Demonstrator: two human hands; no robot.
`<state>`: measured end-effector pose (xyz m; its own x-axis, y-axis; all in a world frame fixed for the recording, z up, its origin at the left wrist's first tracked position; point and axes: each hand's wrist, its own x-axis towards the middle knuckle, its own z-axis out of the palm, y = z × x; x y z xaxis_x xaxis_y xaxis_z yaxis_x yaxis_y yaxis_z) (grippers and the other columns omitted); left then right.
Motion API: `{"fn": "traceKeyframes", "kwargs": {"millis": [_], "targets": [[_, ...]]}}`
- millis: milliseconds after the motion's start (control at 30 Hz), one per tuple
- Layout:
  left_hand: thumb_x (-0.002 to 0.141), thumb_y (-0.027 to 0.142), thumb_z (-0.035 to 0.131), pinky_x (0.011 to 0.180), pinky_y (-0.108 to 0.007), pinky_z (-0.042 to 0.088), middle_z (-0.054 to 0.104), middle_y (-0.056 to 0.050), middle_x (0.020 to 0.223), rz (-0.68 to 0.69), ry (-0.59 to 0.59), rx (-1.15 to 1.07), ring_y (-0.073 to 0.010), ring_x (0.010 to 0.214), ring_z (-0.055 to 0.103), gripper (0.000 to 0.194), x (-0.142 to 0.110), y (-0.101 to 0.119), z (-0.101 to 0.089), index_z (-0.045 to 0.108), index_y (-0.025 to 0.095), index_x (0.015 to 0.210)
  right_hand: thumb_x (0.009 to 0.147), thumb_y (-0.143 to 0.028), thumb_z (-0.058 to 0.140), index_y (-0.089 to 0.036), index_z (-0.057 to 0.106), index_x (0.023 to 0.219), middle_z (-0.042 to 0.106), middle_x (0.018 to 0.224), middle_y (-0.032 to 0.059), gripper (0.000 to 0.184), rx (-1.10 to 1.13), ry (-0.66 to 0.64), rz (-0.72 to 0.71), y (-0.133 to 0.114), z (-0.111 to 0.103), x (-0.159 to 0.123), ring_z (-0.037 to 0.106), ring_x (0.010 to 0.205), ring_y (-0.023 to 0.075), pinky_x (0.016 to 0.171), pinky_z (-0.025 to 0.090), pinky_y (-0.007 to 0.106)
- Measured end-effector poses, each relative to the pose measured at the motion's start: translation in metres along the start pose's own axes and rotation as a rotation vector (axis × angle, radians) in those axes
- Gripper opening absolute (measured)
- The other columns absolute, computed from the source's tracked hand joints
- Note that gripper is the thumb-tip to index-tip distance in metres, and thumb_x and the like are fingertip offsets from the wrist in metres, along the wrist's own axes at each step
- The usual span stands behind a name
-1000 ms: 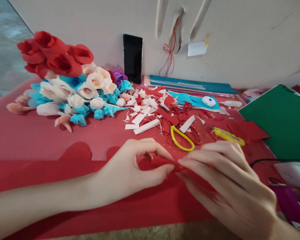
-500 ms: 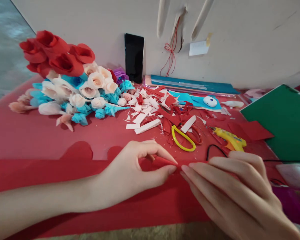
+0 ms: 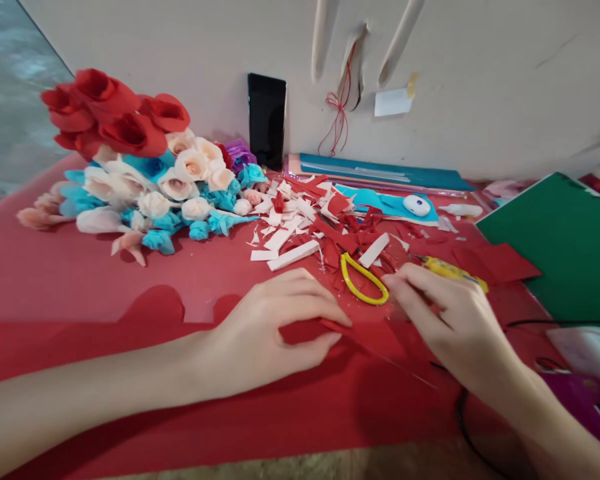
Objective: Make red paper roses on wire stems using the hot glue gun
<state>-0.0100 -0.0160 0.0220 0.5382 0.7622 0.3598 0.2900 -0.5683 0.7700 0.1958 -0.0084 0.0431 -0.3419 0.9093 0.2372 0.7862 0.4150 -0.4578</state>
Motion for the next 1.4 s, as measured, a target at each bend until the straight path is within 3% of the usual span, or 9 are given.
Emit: {"fn": "traceKeyframes", "kwargs": {"millis": [100,200,367,467,633,767,867,1100,1400], "targets": [[0.075,0.011,0.057,0.076,-0.016,0.044,0.065,-0.001,0.083,-0.034,-0.039,-0.029,-0.0084,0.081,0.055,0.012,0.001,-0.003,0.000,0.065,0.013,0.084,0.080,-0.025,0.054,-0.019,0.058,0.077,0.057,0.062,-0.0045,0.007,0.210,-0.100,0.086,0.002,0.008,0.004,0.049,0.053,0.0064,0.047,0.036,0.016],[0.074,0.013,0.058,0.076,-0.017,0.044,0.065,-0.001,0.083,-0.079,-0.047,-0.042,-0.0091,0.081,0.056,0.013,0.003,-0.007,-0.003,0.063,0.015,0.086,0.079,-0.025,0.054,-0.022,0.060,0.095,0.064,0.080,-0.0021,0.018,0.374,-0.151,0.128,0.001,0.011,0.005,0.057,0.064,0.0081,0.055,0.043,0.016],[0.072,0.013,0.060,0.074,-0.016,0.044,0.063,0.001,0.084,-0.161,-0.014,-0.071,-0.0090,0.081,0.057,0.016,0.004,-0.011,-0.005,0.062,0.018,0.088,0.080,-0.031,0.053,-0.020,0.066,0.076,0.066,0.073,-0.0014,0.018,0.495,-0.418,0.116,-0.007,0.014,0.003,0.058,0.064,0.0104,0.053,0.042,0.017],[0.072,0.014,0.061,0.074,-0.015,0.044,0.062,0.001,0.086,-0.239,0.001,-0.138,-0.0092,0.082,0.058,0.018,0.003,-0.011,-0.004,0.060,0.019,0.089,0.080,-0.029,0.053,-0.017,0.063,0.065,0.064,0.064,-0.0015,0.022,0.548,-0.486,0.144,-0.011,0.017,0.002,0.056,0.060,0.0087,0.055,0.040,0.016],[0.075,0.016,0.060,0.075,-0.014,0.045,0.063,0.005,0.084,-0.381,0.036,-0.397,-0.0066,0.079,0.059,0.025,0.002,-0.009,0.000,0.054,0.024,0.098,0.084,-0.028,0.048,-0.014,0.063,0.063,0.059,0.059,-0.0014,0.029,0.578,-0.481,0.155,-0.014,0.020,-0.002,0.047,0.053,0.0057,0.052,0.035,0.017],[0.078,0.022,0.058,0.071,-0.014,0.046,0.063,0.004,0.078,-0.412,-0.031,-0.593,-0.0069,0.074,0.059,0.007,0.002,-0.008,0.003,0.059,0.021,0.084,0.085,-0.031,0.045,-0.014,0.063,0.067,0.055,0.056,-0.0012,0.031,0.681,-0.457,0.173,-0.017,0.022,-0.006,0.040,0.048,0.0053,0.048,0.031,0.018],[0.080,0.021,0.056,0.072,-0.016,0.046,0.062,0.002,0.075,-0.406,-0.042,-0.678,-0.0079,0.073,0.059,0.008,0.002,-0.005,0.006,0.060,0.018,0.074,0.086,-0.032,0.045,-0.014,0.062,0.068,0.052,0.056,-0.0015,0.031,0.716,-0.458,0.204,-0.019,0.024,-0.008,0.040,0.050,0.0056,0.048,0.031,0.018],[0.080,0.023,0.056,0.065,-0.016,0.047,0.062,0.004,0.063,-0.441,0.022,-0.735,-0.0072,0.064,0.060,0.010,0.000,-0.001,0.005,0.061,0.017,0.074,0.089,-0.036,0.038,-0.015,0.063,0.078,0.055,0.063,-0.0003,0.035,0.866,-0.482,0.182,-0.017,0.022,-0.007,0.045,0.057,0.0066,0.054,0.035,0.018],[0.075,0.020,0.061,0.067,-0.017,0.048,0.066,0.004,0.073,-0.466,0.135,-0.733,-0.0086,0.070,0.060,0.005,0.001,-0.004,0.001,0.066,0.020,0.073,0.080,-0.026,0.054,-0.019,0.065,0.070,0.063,0.063,-0.0015,0.016,0.725,-0.133,0.228,-0.014,0.020,-0.004,0.053,0.056,0.0080,0.054,0.041,0.017]]}}
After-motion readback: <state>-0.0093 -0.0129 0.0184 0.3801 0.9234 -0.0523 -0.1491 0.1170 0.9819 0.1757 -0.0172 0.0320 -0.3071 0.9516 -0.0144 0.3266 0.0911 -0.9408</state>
